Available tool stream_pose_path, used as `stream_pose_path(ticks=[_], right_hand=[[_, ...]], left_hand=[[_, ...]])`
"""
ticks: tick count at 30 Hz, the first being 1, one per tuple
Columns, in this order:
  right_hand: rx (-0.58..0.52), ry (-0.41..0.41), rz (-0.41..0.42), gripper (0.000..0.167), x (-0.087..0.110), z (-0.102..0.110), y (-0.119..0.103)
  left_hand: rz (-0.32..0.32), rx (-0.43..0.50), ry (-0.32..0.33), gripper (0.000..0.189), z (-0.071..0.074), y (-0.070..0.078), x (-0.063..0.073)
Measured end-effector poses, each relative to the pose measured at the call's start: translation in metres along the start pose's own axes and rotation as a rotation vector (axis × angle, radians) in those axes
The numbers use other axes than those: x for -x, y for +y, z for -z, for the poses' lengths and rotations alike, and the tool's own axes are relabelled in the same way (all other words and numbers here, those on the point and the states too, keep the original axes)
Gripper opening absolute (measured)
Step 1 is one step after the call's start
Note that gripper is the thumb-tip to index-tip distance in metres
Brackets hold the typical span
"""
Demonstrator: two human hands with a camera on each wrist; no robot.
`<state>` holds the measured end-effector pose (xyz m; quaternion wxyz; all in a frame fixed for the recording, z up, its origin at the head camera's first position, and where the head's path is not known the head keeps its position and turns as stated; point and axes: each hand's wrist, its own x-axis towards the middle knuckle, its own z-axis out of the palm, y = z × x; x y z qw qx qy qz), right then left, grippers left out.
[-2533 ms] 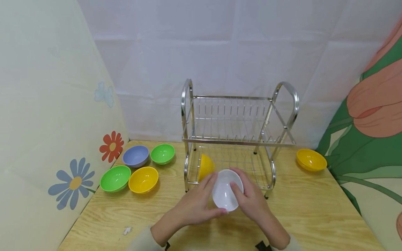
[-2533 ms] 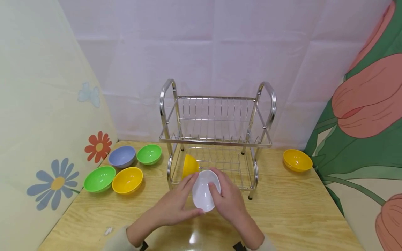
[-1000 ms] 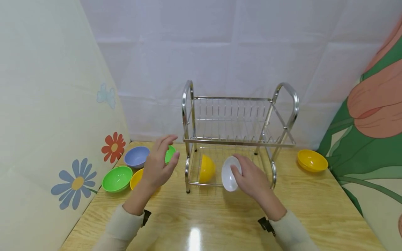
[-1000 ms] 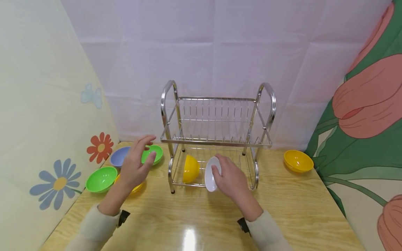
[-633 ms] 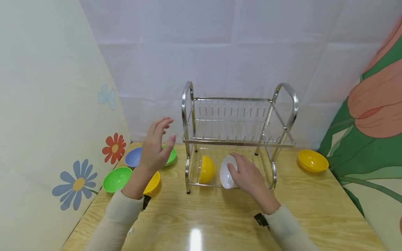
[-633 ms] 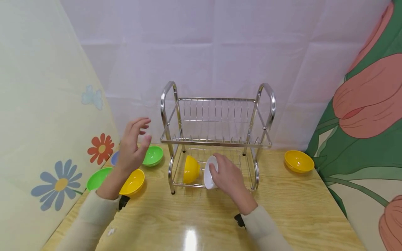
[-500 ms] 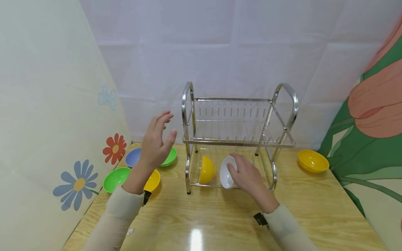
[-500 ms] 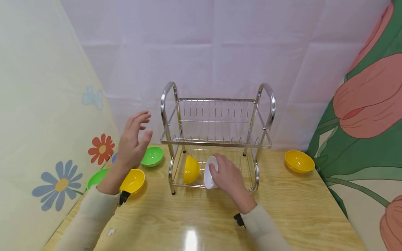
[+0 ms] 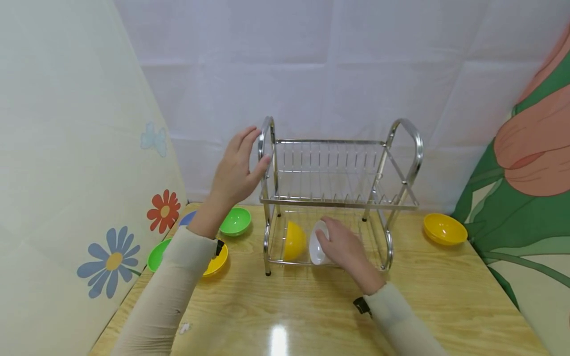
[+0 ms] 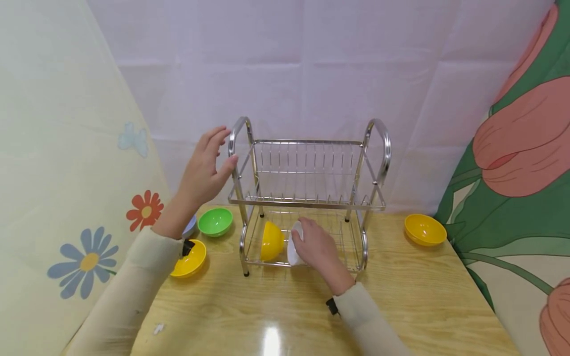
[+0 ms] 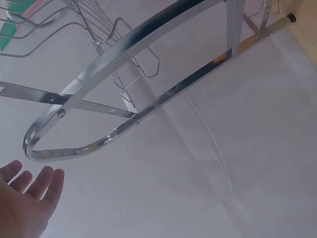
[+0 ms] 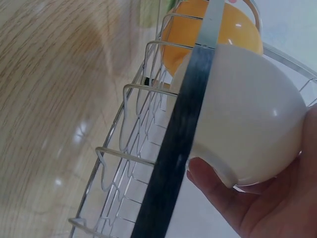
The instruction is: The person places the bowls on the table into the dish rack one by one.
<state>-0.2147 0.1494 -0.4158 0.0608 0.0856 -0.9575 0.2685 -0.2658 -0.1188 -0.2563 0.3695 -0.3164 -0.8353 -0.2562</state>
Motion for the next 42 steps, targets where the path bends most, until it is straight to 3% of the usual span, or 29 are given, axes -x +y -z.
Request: stream_pose_path(ticks=[9,22,33,42], right_hand=[[0.008,-0.003,0.001,0.056,-0.005,-0.010,0.001],[-0.002,-0.025,0.002,0.057,-0.014,-0.021,0.002],[-0.008,-0.051,-0.009,0.058,-0.020,-0.021,0.000],[0.079,-0.058,0.016,0.063,-0.023,-0.023,-0.010]], left_hand=[[0.061,-0.042,-0.103,0.064,-0.013,-0.015,-0.020],[0.134,-0.080,-0.211,0.064,-0.020,-0.019,-0.038],[0.153,-0.158,-0.215,0.060,-0.023,-0.017,-0.049],[0.133,-0.180,-0.160,0.056,-0.028,-0.015,-0.049]])
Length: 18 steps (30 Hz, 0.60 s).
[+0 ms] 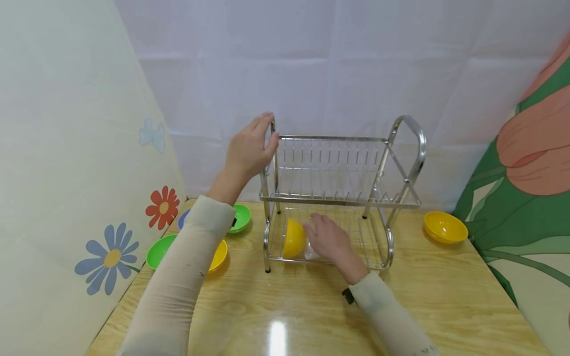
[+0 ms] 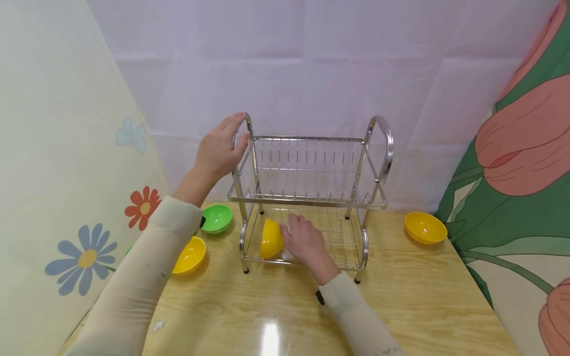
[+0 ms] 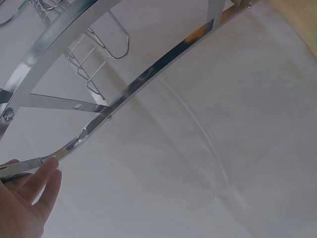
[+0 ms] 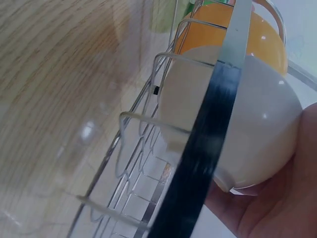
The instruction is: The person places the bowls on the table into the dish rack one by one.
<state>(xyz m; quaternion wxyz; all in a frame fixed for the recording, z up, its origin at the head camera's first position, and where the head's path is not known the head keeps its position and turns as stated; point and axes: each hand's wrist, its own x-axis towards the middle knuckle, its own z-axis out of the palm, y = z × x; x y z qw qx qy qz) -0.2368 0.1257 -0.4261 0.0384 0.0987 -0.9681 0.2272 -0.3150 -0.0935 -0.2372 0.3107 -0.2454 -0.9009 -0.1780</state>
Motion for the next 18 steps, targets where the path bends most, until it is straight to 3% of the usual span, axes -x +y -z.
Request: stream_pose_path(ticks=[12,18], right_hand=[[0.101,-0.005,0.007,0.063,-0.003,-0.007,-0.008],[0.201,0.021,0.083,0.052,-0.004,-0.010,-0.012]], left_hand=[[0.016,0.069,0.010,0.053,-0.003,0.005,0.003],[0.024,0.086,0.018,0.052,-0.004,0.006,0.005]])
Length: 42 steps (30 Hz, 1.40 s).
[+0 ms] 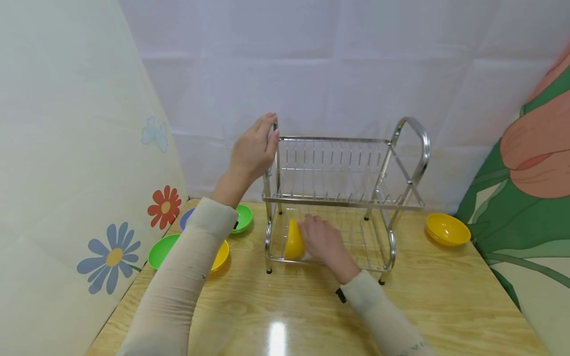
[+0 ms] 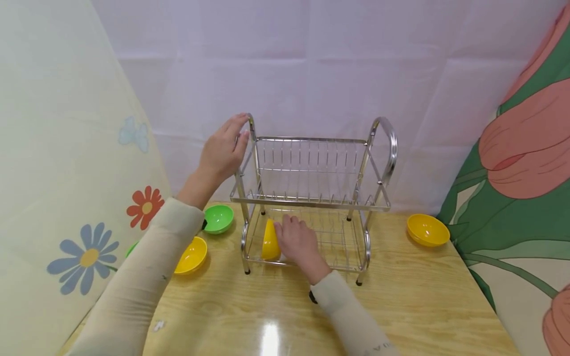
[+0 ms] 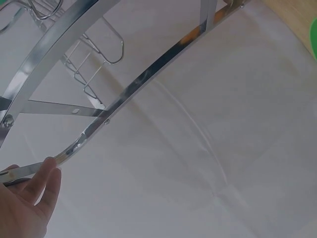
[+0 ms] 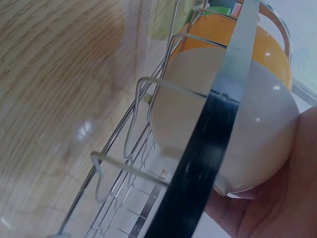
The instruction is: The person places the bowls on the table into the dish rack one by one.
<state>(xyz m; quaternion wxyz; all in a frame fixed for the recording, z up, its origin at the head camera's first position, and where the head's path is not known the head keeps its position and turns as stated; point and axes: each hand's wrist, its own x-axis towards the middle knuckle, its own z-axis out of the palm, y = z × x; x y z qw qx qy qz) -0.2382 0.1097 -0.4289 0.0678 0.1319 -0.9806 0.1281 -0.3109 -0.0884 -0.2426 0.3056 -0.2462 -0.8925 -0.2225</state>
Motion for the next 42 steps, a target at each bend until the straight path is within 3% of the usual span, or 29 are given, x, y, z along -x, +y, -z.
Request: stream_pose_path(ticks=[3,17,27,42], right_hand=[[0.026,0.001,0.026,0.052,0.000,-0.001,-0.002],[-0.075,0.006,-0.007,0.060,-0.001,-0.008,-0.004],[-0.133,-0.031,-0.094,0.071,-0.002,-0.009,-0.012],[-0.217,0.006,-0.132,0.071,-0.001,-0.012,-0.015]], left_hand=[[0.003,0.010,0.004,0.052,-0.001,0.000,0.001],[0.000,0.026,0.055,0.048,-0.003,0.003,0.003],[-0.010,0.030,0.078,0.047,-0.002,0.002,0.004],[0.009,0.031,0.085,0.046,-0.004,-0.001,0.005]])
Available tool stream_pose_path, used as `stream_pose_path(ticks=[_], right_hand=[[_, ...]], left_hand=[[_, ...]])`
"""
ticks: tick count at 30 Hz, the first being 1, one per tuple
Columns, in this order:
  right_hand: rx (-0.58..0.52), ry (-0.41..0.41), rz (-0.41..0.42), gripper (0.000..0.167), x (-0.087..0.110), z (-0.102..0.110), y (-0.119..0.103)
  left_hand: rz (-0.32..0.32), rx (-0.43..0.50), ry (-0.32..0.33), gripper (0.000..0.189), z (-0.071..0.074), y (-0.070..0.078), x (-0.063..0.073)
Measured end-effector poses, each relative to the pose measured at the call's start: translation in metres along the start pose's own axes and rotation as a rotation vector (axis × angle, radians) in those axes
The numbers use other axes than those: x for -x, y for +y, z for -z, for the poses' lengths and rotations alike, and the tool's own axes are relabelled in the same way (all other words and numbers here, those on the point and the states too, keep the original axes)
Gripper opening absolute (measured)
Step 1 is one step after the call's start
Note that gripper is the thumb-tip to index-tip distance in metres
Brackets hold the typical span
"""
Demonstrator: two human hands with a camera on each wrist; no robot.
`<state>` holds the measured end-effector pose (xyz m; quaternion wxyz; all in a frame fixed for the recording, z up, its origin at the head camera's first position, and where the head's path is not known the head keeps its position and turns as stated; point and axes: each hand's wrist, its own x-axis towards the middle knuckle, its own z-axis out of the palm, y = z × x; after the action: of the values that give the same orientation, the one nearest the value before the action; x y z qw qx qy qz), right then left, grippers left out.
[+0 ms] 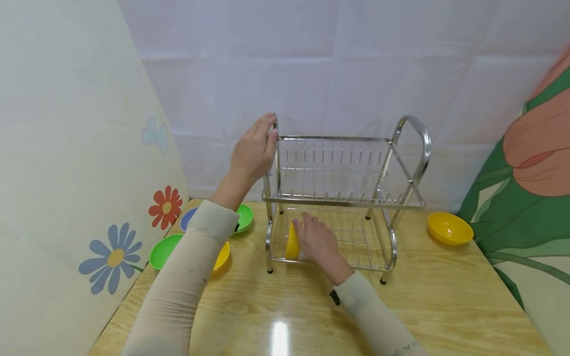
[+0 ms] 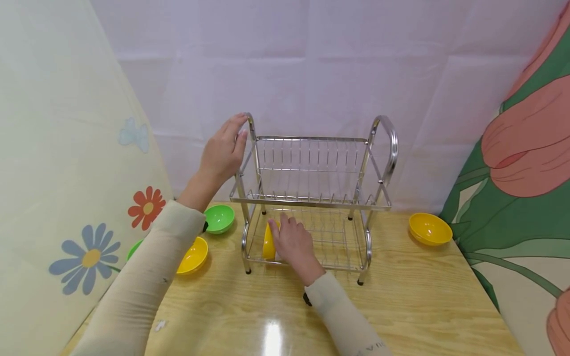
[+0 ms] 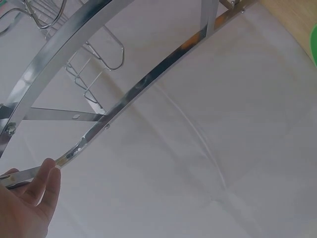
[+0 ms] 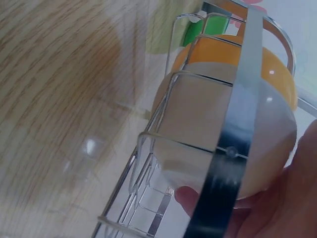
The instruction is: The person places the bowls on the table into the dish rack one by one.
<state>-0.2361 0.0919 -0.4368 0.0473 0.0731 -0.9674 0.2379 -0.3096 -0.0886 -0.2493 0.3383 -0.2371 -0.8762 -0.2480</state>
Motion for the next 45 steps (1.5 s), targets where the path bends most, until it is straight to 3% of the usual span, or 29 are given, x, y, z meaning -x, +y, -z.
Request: stream_pose_path(ticks=[7,22,45], right_hand=[[-0.027,-0.007,-0.043,0.084,0.002,0.012,0.006],[-0.155,0.020,-0.026,0.078,0.019,0.039,0.027],[-0.105,0.133,0.083,0.064,0.068,0.077,0.060]], left_hand=[[-0.012,0.009,0.016,0.045,-0.001,-0.001,0.000],[0.014,0.009,-0.003,0.046,0.000,0.001,0.000],[0.010,0.011,-0.003,0.046,-0.002,0.008,0.000]])
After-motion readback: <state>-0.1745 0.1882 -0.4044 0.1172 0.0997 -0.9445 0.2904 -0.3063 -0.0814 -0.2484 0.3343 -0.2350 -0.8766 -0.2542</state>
